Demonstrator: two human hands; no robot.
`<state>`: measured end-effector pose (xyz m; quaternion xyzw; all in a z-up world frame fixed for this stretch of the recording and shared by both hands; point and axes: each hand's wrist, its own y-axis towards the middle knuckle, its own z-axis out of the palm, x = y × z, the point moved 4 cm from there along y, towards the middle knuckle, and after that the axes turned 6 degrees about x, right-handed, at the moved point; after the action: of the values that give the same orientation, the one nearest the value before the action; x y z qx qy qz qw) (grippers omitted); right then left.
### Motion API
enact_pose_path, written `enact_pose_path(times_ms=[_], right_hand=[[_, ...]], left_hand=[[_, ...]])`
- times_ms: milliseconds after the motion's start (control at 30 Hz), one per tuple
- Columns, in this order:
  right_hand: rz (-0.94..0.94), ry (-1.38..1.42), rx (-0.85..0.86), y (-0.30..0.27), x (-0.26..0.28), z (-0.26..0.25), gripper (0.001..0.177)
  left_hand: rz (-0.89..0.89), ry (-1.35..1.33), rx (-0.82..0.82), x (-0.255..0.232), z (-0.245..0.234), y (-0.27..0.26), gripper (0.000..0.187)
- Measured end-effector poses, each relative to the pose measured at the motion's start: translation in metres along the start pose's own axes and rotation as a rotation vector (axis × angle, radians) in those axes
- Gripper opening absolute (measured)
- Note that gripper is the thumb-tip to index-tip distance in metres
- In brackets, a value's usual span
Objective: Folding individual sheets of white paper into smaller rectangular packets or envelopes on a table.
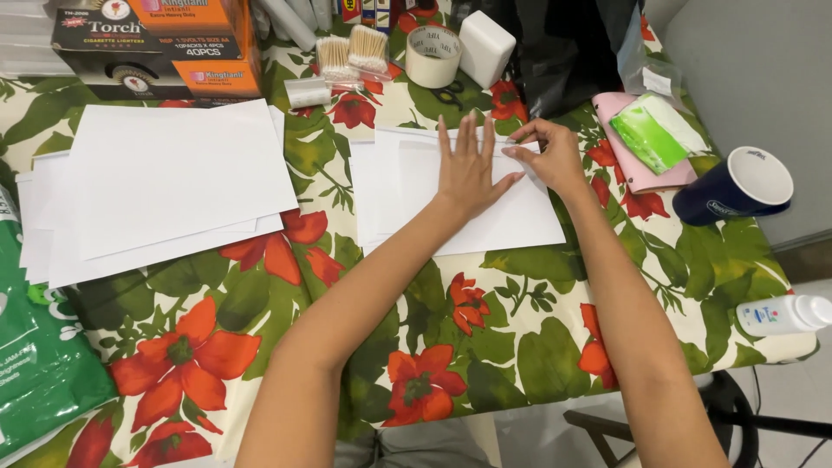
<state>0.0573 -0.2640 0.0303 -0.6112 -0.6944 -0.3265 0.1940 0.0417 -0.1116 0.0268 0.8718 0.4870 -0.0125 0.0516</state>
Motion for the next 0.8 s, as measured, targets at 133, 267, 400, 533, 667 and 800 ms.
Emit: enact_pose_path(times_ms=[133,267,400,533,667,800], right_hand=[[0.006,0.018,0.005,0.002,-0.002,0.0,0.02],[0.008,-0.005,-0.006,-0.002,-0.001,0.001,0.02],[0.022,-0.02,-0.023,-0.003,-0.001,-0.001,0.02],[0.025,-0.028,-0.021,-0.002,-0.001,0.0,0.019],[0.043,-0.015,-0.023,-0.003,-0.003,-0.001,0.019],[0.042,-0.011,-0.017,-0.003,-0.004,-0.002,0.019]], left_hand=[[-0.044,-0.079,0.044,0.002,0.009,-0.008,0.094],[-0.073,-0.069,0.036,-0.001,0.012,-0.026,0.099],[-0.122,-0.058,-0.008,0.002,0.01,-0.032,0.1],[-0.139,-0.011,-0.024,0.01,0.008,-0.04,0.101],[-0.167,0.031,-0.018,0.022,0.003,-0.052,0.102],[-0.192,0.082,-0.032,0.034,-0.002,-0.064,0.103]])
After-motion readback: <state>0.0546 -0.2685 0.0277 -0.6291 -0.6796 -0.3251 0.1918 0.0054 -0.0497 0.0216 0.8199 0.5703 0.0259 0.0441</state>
